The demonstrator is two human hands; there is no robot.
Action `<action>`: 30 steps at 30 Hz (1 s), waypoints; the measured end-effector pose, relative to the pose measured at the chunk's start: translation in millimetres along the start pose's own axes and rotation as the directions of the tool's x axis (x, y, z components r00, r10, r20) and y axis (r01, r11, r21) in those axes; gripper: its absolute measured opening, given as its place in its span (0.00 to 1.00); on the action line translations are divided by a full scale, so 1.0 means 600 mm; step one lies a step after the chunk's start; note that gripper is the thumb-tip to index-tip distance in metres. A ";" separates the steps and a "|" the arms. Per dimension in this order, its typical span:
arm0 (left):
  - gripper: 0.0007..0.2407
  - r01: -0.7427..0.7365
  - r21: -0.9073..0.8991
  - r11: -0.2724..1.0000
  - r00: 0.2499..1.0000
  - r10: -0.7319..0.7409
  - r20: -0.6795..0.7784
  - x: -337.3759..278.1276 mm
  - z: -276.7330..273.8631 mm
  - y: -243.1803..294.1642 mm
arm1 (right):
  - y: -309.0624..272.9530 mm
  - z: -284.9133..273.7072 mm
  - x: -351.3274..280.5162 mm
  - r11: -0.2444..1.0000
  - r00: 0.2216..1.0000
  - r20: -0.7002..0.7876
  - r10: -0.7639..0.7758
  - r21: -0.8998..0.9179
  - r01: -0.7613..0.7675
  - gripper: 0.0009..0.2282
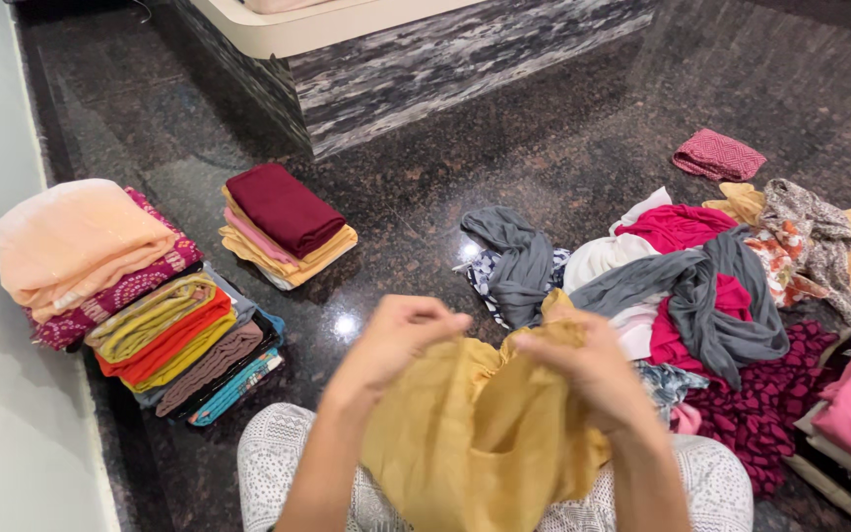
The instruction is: The person sits on the floor and folds several pieces of clothing, including a yellow cloth and a maroon cloth, into neat stacks. The person handles the items one at a time, smoothing and folding them before placing them on a growing pile.
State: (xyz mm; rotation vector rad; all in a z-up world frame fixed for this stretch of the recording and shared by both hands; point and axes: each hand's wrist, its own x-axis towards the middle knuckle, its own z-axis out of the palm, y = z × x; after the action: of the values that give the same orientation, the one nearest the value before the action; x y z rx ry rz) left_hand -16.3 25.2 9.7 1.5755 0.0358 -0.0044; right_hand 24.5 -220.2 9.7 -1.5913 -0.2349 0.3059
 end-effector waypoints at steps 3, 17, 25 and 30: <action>0.04 -0.109 0.031 0.994 0.985 0.103 0.135 -0.004 0.039 0.008 | 0.003 0.040 -0.004 0.987 0.969 0.237 0.064 0.125 -0.096 0.07; 0.07 -0.095 0.255 0.962 0.989 0.062 0.136 -0.039 -0.091 0.029 | 0.007 -0.048 0.003 0.827 0.685 -0.525 -0.506 -0.522 0.210 0.07; 0.08 -0.278 -0.271 0.922 0.960 0.254 -0.119 -0.087 -0.172 0.020 | -0.005 -0.038 0.016 0.973 0.979 -0.103 -0.173 -0.173 0.154 0.07; 0.04 -0.377 -0.534 0.756 0.883 0.468 0.038 -0.098 -0.190 0.045 | -0.021 -0.023 0.071 0.813 0.825 0.511 0.244 -0.571 0.114 0.13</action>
State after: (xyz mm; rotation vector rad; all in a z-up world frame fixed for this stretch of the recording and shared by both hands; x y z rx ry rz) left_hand -77.0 138.1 38.9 1.0065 -0.4316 0.2145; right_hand 69.9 -218.3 20.2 -2.0908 -0.8006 0.8346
